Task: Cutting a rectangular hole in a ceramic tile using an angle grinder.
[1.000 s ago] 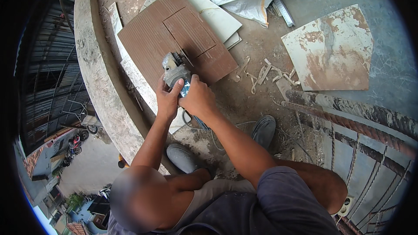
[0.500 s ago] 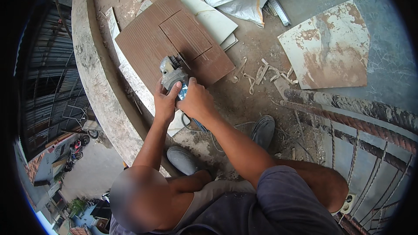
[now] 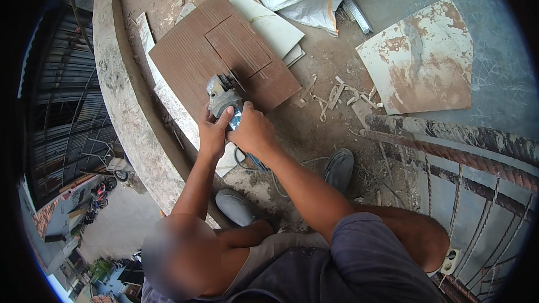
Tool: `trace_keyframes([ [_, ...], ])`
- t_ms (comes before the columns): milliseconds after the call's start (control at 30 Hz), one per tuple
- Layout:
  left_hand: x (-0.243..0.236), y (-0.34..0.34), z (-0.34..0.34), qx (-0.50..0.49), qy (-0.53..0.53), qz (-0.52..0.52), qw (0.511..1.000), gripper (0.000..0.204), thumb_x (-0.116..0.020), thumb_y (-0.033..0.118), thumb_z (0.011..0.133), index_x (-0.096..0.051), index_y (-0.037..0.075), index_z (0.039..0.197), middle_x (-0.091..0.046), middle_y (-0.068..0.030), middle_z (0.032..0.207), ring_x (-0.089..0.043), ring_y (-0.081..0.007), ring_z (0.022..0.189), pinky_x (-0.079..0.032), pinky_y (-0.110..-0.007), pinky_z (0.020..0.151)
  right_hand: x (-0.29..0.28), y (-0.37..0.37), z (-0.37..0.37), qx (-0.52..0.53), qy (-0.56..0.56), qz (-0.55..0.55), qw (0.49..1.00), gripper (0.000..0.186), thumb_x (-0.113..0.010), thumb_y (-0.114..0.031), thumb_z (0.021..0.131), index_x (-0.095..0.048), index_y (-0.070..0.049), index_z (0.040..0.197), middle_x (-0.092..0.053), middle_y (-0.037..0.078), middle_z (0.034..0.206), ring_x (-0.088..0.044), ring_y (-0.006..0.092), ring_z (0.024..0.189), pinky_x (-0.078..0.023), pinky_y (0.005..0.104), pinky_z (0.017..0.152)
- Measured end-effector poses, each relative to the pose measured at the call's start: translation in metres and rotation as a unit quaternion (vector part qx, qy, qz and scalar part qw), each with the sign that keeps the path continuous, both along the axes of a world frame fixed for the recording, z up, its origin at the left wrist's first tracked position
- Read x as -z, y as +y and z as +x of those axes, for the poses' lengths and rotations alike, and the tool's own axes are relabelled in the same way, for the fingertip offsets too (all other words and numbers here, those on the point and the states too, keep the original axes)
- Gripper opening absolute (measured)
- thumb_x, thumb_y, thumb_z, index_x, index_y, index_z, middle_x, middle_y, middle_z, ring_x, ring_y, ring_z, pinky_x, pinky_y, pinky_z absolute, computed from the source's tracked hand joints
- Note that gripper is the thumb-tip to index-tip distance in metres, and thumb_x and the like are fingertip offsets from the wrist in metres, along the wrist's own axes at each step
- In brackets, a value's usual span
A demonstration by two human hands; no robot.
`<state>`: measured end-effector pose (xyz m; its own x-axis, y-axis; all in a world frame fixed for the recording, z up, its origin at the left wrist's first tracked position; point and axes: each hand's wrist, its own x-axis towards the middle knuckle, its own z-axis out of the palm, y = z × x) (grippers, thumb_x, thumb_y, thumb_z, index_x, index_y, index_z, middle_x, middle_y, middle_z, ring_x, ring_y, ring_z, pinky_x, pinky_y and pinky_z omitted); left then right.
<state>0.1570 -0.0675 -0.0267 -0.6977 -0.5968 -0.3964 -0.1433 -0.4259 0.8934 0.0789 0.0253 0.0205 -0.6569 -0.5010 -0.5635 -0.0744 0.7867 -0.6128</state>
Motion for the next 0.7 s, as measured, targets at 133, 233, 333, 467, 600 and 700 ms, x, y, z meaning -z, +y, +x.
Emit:
trace_keyframes([
  [133, -0.0010, 0.0017, 0.0005, -0.004, 0.002, 0.010, 1.000, 0.056, -0.072, 0.016, 0.088, -0.043, -0.003, 0.132, -0.061, -0.0157, 0.116, -0.061, -0.0202, 0.103, -0.051, -0.032, 0.089, 0.0005, 0.0001, 0.0000, 0.001, 0.001, 0.001, 1.000, 0.063, -0.076, -0.026, 0.066, -0.048, 0.007, 0.113, -0.064, 0.030, 0.103, -0.063, 0.0443, 0.100, -0.052, 0.0480, 0.087],
  [233, -0.0001, 0.0023, 0.0012, -0.010, 0.010, 0.010, 1.000, 0.056, -0.072, 0.015, 0.088, -0.043, -0.003, 0.132, -0.061, -0.0158, 0.117, -0.061, -0.0203, 0.103, -0.051, -0.032, 0.089, -0.0004, 0.0005, 0.0009, -0.006, 0.005, 0.003, 1.000, 0.064, -0.076, -0.026, 0.066, -0.048, 0.007, 0.113, -0.064, 0.030, 0.103, -0.063, 0.0443, 0.100, -0.052, 0.0479, 0.087],
  [333, 0.0008, 0.0020, 0.0011, -0.011, 0.020, 0.011, 1.000, 0.057, -0.072, 0.014, 0.088, -0.042, -0.004, 0.133, -0.060, -0.0157, 0.118, -0.061, -0.0205, 0.104, -0.051, -0.032, 0.089, -0.0002, 0.0009, 0.0007, -0.008, 0.011, 0.001, 1.000, 0.063, -0.076, -0.026, 0.066, -0.048, 0.007, 0.113, -0.064, 0.031, 0.102, -0.063, 0.0445, 0.099, -0.052, 0.0479, 0.087],
  [467, -0.0009, 0.0021, -0.0002, -0.006, 0.013, -0.001, 1.000, 0.058, -0.071, 0.014, 0.088, -0.041, -0.004, 0.134, -0.060, -0.0156, 0.119, -0.060, -0.0207, 0.105, -0.050, -0.032, 0.090, -0.0011, 0.0016, 0.0008, -0.003, 0.019, -0.007, 1.000, 0.063, -0.075, -0.025, 0.067, -0.048, 0.007, 0.113, -0.064, 0.031, 0.101, -0.063, 0.0447, 0.098, -0.052, 0.0481, 0.086],
  [600, -0.0008, 0.0030, -0.0010, -0.008, 0.017, -0.001, 1.000, 0.059, -0.072, 0.014, 0.088, -0.040, -0.004, 0.134, -0.059, -0.0155, 0.119, -0.060, -0.0211, 0.106, -0.050, -0.032, 0.091, -0.0026, 0.0023, -0.0007, -0.003, 0.028, -0.006, 1.000, 0.061, -0.075, -0.026, 0.067, -0.048, 0.006, 0.112, -0.064, 0.030, 0.100, -0.064, 0.0448, 0.097, -0.052, 0.0483, 0.085],
  [700, 0.0009, 0.0034, 0.0008, -0.017, 0.030, 0.017, 0.999, 0.066, -0.074, 0.013, 0.085, -0.037, -0.005, 0.137, -0.059, -0.0189, 0.119, -0.060, -0.0227, 0.106, -0.050, -0.033, 0.090, -0.0045, 0.0016, -0.0004, -0.001, 0.018, -0.002, 1.000, 0.061, -0.075, -0.026, 0.067, -0.048, 0.006, 0.111, -0.064, 0.030, 0.100, -0.064, 0.0448, 0.097, -0.052, 0.0483, 0.085],
])
